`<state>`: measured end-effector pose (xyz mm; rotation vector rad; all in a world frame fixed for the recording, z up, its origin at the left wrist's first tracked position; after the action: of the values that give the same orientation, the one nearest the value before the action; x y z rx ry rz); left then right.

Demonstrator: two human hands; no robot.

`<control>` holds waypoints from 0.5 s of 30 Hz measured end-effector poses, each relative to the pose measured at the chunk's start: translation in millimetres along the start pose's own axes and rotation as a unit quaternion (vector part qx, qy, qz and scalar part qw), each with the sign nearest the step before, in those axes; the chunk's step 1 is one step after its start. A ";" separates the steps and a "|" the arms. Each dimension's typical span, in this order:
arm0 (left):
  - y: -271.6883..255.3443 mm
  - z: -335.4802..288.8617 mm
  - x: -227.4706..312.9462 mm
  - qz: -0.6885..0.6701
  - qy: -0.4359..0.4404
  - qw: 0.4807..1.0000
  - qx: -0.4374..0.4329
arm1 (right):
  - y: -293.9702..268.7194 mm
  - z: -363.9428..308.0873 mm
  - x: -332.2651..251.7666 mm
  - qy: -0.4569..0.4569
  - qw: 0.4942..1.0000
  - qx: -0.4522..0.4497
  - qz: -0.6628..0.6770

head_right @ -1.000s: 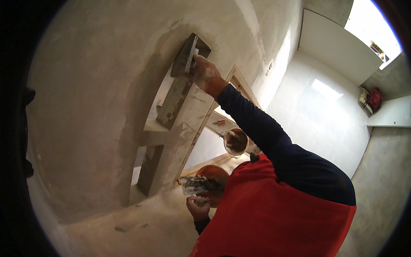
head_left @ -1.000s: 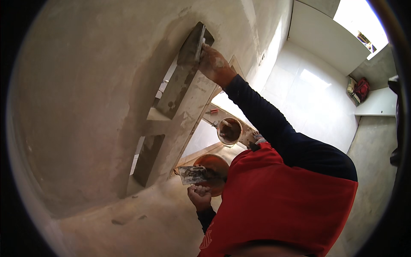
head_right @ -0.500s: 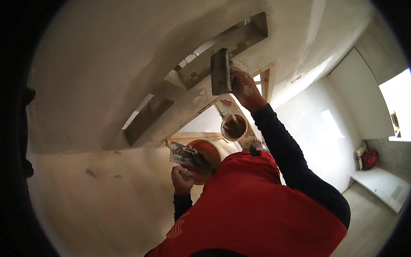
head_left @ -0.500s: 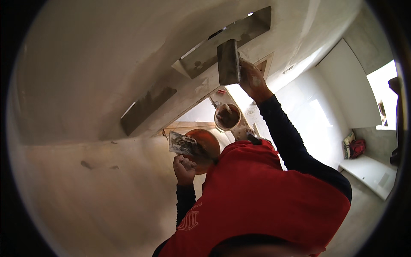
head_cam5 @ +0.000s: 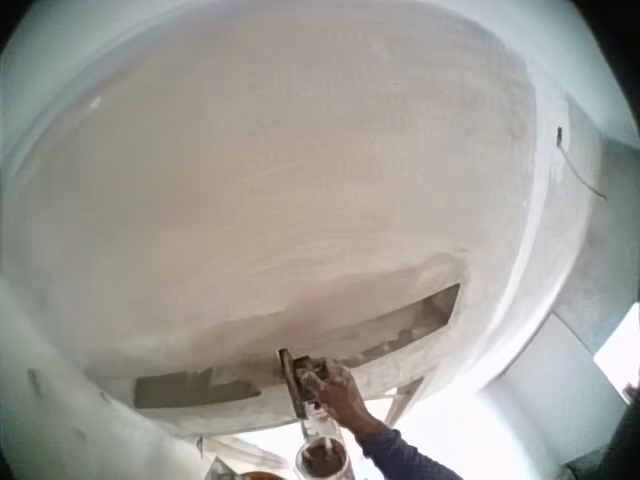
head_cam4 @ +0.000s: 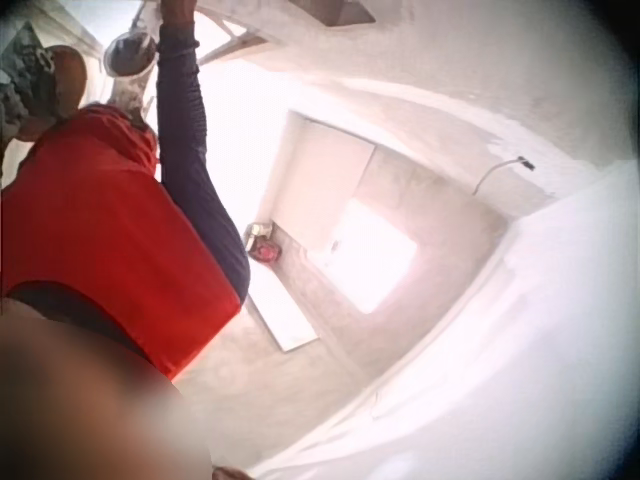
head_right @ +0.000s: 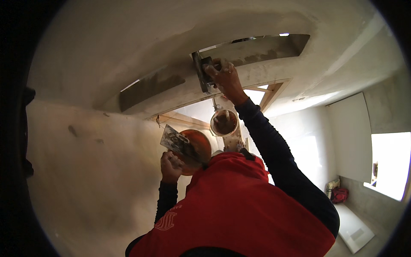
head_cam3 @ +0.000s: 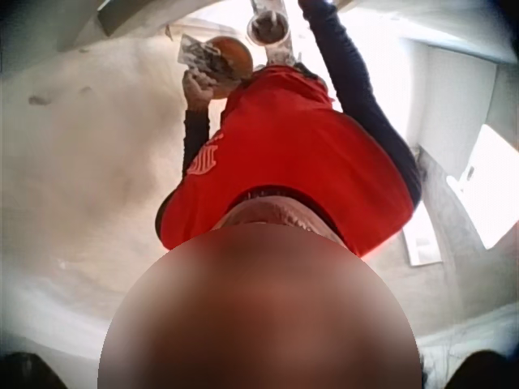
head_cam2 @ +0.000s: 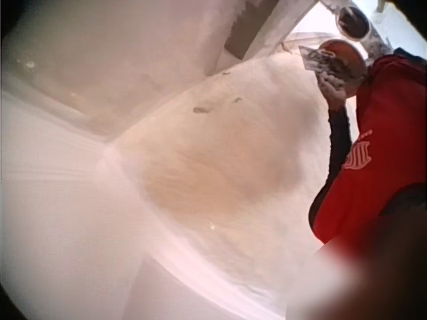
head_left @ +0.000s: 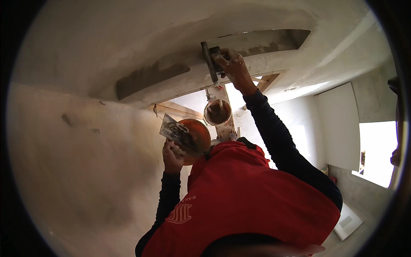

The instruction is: The person applies plaster to a ceiling using a trowel and hawk. They repeatedly scoop plaster from the hawk and smooth it onto the ceiling surface, working across multiple sections.

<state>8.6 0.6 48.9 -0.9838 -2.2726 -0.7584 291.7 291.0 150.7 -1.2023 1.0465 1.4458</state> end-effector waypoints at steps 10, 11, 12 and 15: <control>6.0 -4.4 -0.5 -0.026 0.035 0.997 0.068 | -5.3 69.8 7.1 -0.189 0.979 -0.026 -0.066; 6.7 -4.6 -0.2 -0.026 0.029 0.997 0.070 | -6.7 69.3 3.1 -0.209 0.976 -0.008 -0.058; 7.0 -5.0 0.6 -0.025 0.026 0.997 0.065 | -11.5 65.2 -4.6 -0.260 0.954 -0.014 -0.146; 5.5 -5.0 1.5 -0.035 0.010 0.996 0.075 | -23.1 49.4 -7.4 -0.085 0.996 -0.031 -0.010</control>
<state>13.2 1.1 54.9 -0.8266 -2.3190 -0.6127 306.2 342.3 164.6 -1.1084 0.8773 1.5457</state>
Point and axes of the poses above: each hand's wrist, its own z-axis towards the middle knuckle, its own y-axis out of the palm, x = y × z, the point moved 3 cm from there along z, towards the middle knuckle, and after that the axes turned 12 degrees about z, right-handed, at the moved point
